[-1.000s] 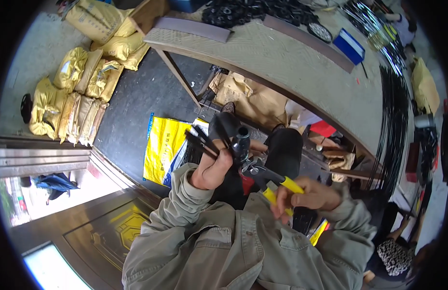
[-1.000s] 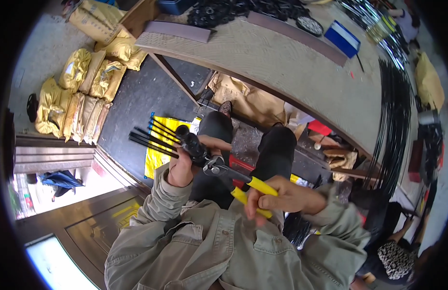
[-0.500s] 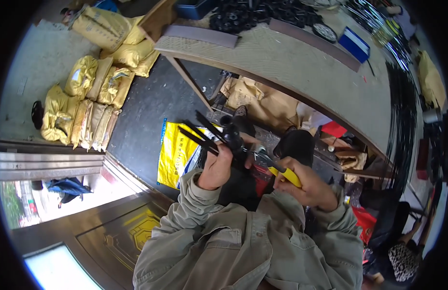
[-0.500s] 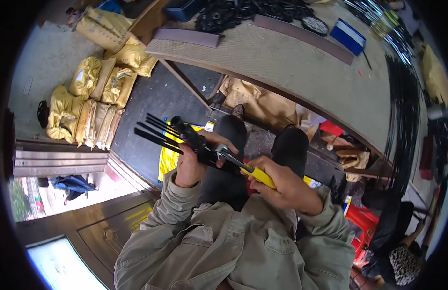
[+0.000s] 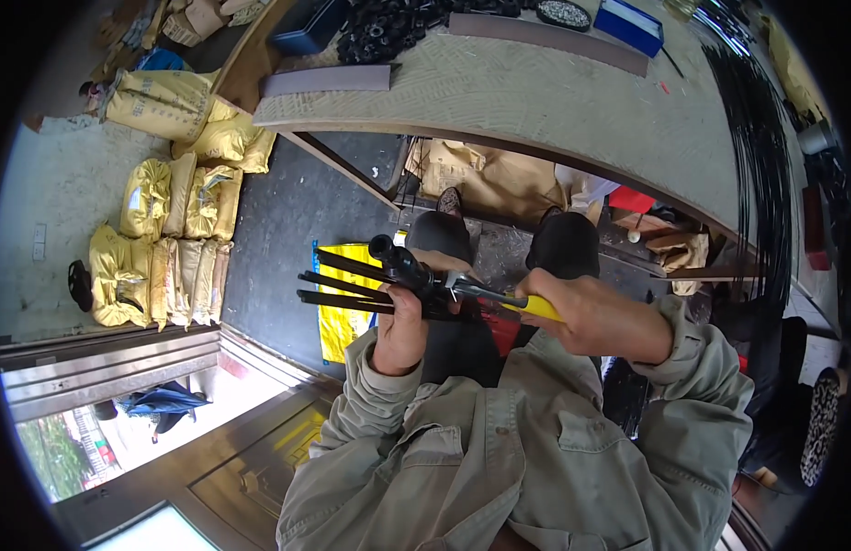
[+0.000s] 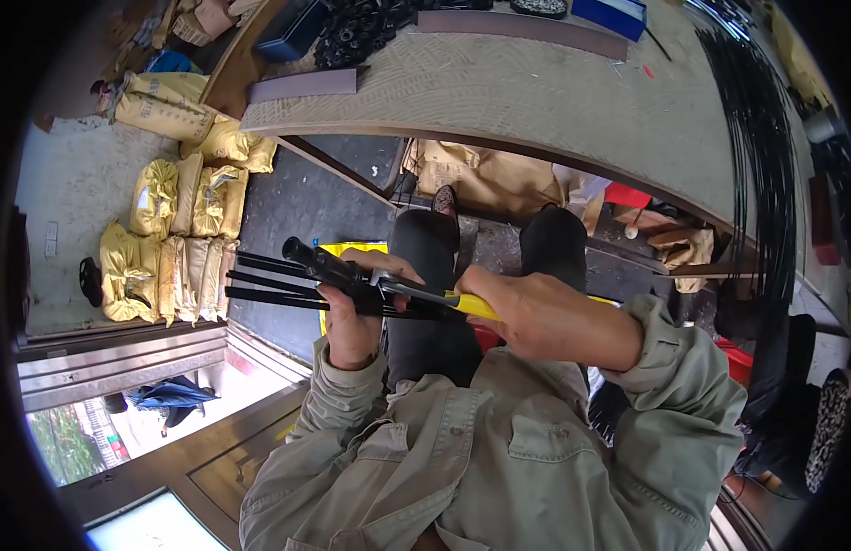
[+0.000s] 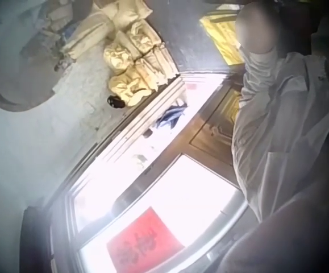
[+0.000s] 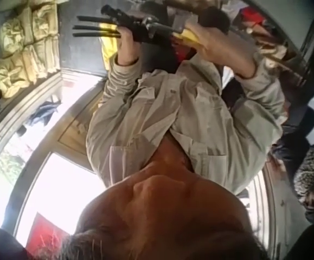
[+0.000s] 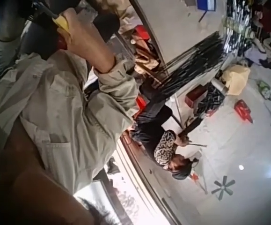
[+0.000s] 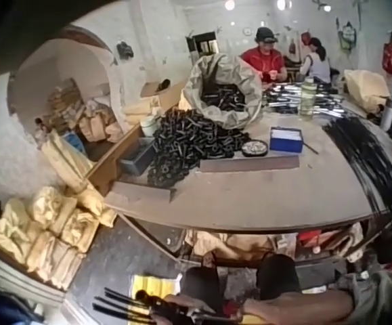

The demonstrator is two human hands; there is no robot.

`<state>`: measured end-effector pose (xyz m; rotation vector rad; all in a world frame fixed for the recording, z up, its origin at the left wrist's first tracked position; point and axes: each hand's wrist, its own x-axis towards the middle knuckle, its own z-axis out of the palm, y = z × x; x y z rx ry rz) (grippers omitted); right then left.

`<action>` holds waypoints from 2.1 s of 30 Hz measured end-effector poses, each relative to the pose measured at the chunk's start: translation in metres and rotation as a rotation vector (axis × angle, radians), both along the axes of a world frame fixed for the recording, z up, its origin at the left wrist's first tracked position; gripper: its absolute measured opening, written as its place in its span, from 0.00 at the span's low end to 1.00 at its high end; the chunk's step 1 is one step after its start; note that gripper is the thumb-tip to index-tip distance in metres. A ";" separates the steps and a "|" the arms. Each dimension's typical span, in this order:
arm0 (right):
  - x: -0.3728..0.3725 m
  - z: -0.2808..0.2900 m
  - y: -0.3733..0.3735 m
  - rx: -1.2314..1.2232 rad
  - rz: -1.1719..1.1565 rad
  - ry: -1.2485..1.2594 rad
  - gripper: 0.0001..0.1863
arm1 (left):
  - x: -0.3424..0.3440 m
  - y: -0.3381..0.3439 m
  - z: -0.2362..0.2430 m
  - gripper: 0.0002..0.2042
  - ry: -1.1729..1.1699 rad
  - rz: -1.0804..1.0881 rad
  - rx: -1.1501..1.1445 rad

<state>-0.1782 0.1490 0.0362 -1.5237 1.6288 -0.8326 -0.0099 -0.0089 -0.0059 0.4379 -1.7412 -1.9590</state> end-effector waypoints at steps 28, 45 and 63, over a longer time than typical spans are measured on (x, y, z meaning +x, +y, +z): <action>-0.298 -0.022 -0.175 0.037 -0.773 1.285 0.08 | -0.033 -0.032 -0.045 0.31 0.076 0.253 0.230; -0.292 -0.022 -0.164 -0.061 -0.890 1.096 0.15 | -0.021 -0.013 -0.015 0.27 0.161 0.212 0.203; 0.054 -0.014 -0.051 -0.623 -0.506 -1.076 0.07 | -0.009 0.032 0.032 0.28 0.089 0.068 0.033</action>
